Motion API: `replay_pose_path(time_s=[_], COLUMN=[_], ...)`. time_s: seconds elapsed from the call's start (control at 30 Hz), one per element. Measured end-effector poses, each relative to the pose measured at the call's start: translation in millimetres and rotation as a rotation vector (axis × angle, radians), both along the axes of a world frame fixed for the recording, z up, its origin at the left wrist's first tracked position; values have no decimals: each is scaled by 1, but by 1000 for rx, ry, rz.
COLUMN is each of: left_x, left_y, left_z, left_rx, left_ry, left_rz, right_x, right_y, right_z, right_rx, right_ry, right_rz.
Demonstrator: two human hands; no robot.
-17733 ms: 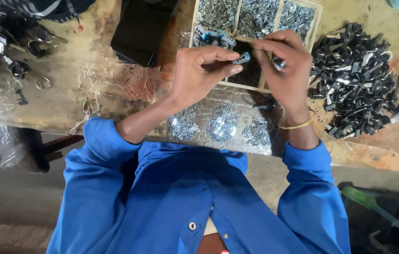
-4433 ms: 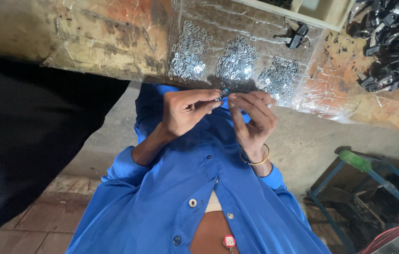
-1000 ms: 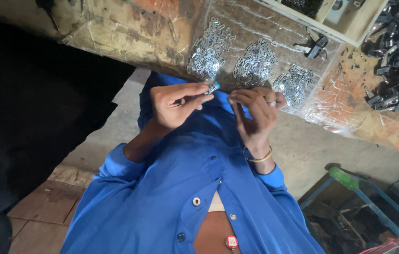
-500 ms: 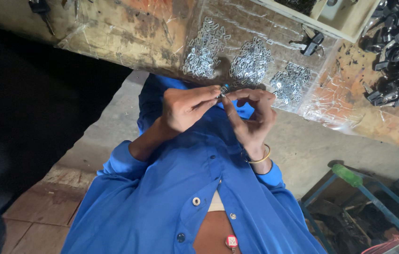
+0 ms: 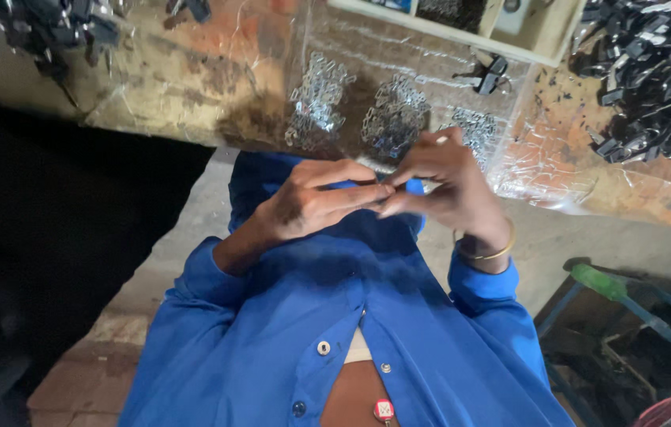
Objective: The person sits at a workbench assembling small lock components by hand. They pick small blue and metal parts from a compartment tray, fit them together between the fingers, and place finished assemblies with piles of black lock parts on the table.
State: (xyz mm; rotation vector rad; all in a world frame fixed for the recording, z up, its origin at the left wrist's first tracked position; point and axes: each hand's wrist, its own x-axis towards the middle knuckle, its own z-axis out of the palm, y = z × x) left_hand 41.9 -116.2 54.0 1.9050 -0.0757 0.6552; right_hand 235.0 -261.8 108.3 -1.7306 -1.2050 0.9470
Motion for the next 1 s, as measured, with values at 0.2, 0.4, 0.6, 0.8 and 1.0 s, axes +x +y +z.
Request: replay_pose_path(time_s=[0.2, 0.4, 0.6, 0.8, 1.0], left_x=[13, 19, 19, 14, 15], left_y=[-2, -3, -10, -10, -10], left_z=[2, -3, -5, -9, -17], left_rx=[-69, -138, -309, -258, -173], left_ry=[-72, -70, -35, -10, -44], left_rz=[115, 145, 157, 172, 199], right_x=[41, 27, -16, -28, -35], right_y=[1, -37, -56, -42, -32], right_z=[2, -21, -39, -34, -15], right_rx=[6, 740, 265, 171, 102], right_ry=[-1138, 857, 520, 389, 26], right_rz=[-340, -675, -588, -518, -452])
